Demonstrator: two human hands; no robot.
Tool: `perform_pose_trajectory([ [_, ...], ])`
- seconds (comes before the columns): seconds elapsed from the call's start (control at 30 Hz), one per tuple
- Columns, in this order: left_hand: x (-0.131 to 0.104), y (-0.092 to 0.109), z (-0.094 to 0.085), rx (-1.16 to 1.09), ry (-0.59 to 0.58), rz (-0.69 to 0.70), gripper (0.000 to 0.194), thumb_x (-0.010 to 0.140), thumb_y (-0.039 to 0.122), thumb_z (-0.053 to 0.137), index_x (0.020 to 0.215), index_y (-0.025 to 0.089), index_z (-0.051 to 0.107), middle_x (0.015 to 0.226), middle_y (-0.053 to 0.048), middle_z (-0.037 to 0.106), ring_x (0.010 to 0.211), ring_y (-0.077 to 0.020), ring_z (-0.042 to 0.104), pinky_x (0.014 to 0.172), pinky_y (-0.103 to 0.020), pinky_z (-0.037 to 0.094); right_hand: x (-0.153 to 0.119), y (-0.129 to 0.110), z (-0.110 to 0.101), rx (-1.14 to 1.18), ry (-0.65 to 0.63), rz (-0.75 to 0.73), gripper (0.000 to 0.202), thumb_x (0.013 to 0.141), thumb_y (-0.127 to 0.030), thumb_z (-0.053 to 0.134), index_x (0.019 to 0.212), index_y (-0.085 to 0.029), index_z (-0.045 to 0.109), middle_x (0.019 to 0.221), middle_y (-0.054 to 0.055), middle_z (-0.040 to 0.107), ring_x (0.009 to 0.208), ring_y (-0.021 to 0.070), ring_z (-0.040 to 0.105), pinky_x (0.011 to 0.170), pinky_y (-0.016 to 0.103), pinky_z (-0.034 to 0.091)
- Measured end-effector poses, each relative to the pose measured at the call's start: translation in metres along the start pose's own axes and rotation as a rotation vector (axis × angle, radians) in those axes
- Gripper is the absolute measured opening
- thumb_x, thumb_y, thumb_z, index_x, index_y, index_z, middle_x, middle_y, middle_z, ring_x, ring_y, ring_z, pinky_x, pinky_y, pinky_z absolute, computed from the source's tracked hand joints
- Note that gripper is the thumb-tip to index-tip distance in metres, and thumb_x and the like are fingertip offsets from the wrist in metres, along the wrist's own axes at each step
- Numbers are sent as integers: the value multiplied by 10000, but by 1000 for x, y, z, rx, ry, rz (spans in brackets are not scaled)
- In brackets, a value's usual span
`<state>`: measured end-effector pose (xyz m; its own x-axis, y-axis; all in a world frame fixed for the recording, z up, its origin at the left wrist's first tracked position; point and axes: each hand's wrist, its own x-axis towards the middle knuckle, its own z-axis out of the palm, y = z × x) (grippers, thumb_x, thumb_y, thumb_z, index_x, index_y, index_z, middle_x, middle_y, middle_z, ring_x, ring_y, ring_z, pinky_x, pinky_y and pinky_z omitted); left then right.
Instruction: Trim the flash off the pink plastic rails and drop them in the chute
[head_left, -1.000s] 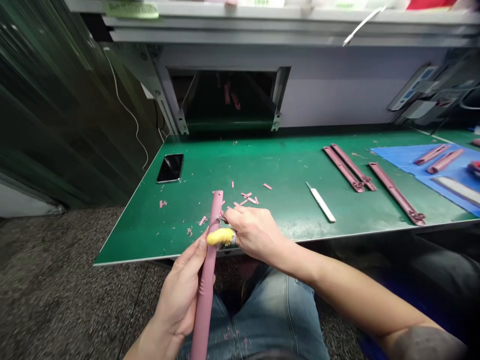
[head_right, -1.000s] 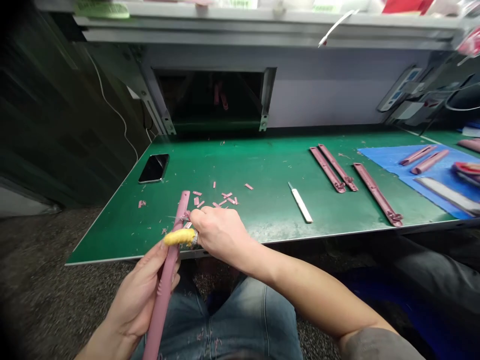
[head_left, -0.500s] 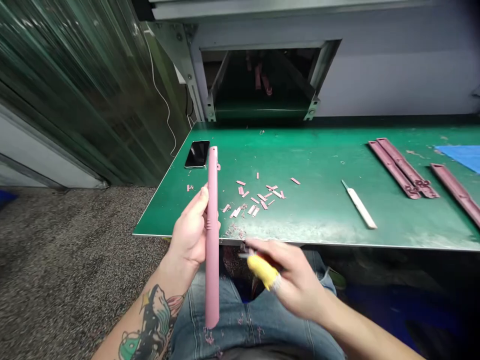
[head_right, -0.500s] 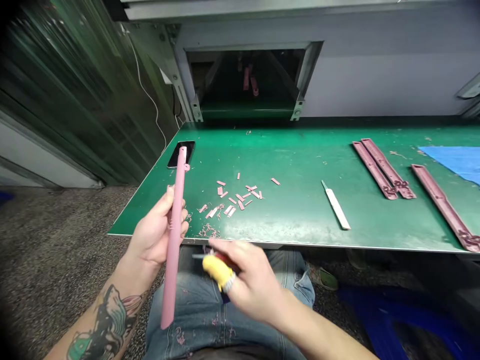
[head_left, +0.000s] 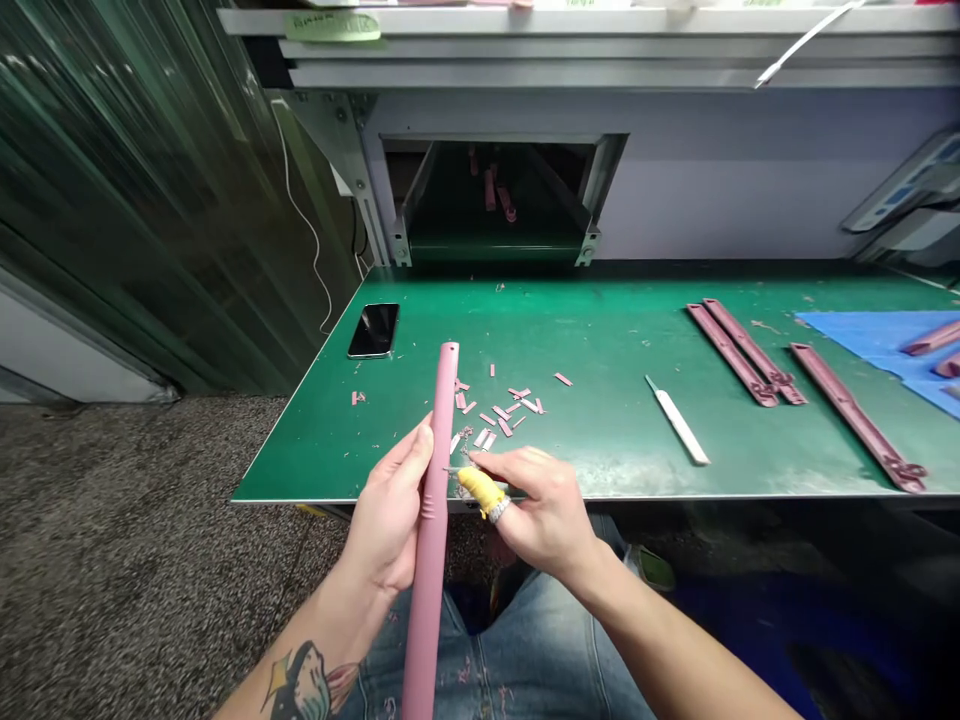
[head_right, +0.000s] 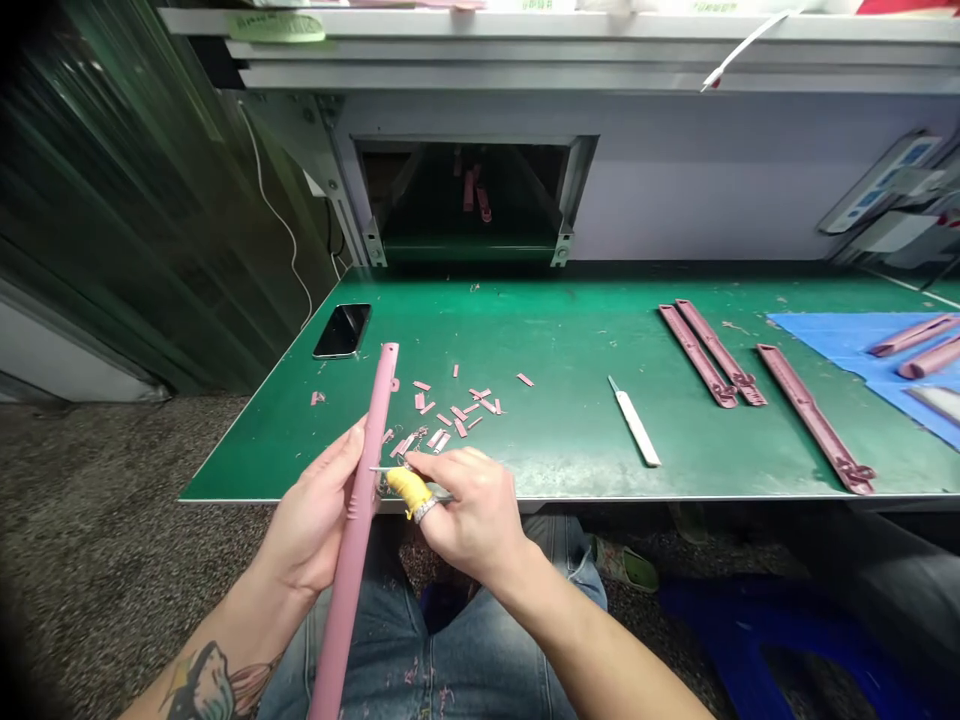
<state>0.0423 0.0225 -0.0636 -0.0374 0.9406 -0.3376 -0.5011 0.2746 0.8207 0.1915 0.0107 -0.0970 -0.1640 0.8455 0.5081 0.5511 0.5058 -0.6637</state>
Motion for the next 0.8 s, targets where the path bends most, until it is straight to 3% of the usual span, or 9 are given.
perform_pose_trajectory([
  [0.13,-9,-5,3,21,-43,-31,285,795,314,686,1063,219,707,524,48,491,362,-31,353,314,-128,340,16,5,-9,-17,79,3,205,860,-277,588,999,-204,720,856,44,737,722,165,629,693,291,476],
  [0.47,-25,-17,2,25,-34,-165,344,739,340,737,1052,209,687,549,50,459,394,-41,347,325,-146,335,52,25,-40,-6,328,62,230,847,-250,605,1044,-200,713,984,54,727,829,170,658,760,287,504],
  [0.67,-28,-14,0,-81,-24,-289,198,768,354,710,840,198,612,615,59,421,433,-31,334,351,-142,334,29,13,-31,45,153,-37,234,835,-183,605,1046,-191,707,916,35,736,778,146,638,740,281,491],
  [0.8,-28,-14,0,-106,-63,-312,163,803,336,672,847,196,600,622,62,365,435,-33,295,338,-143,291,27,13,-25,61,179,-7,214,826,-191,622,1019,-194,716,889,34,736,755,145,634,725,277,486],
])
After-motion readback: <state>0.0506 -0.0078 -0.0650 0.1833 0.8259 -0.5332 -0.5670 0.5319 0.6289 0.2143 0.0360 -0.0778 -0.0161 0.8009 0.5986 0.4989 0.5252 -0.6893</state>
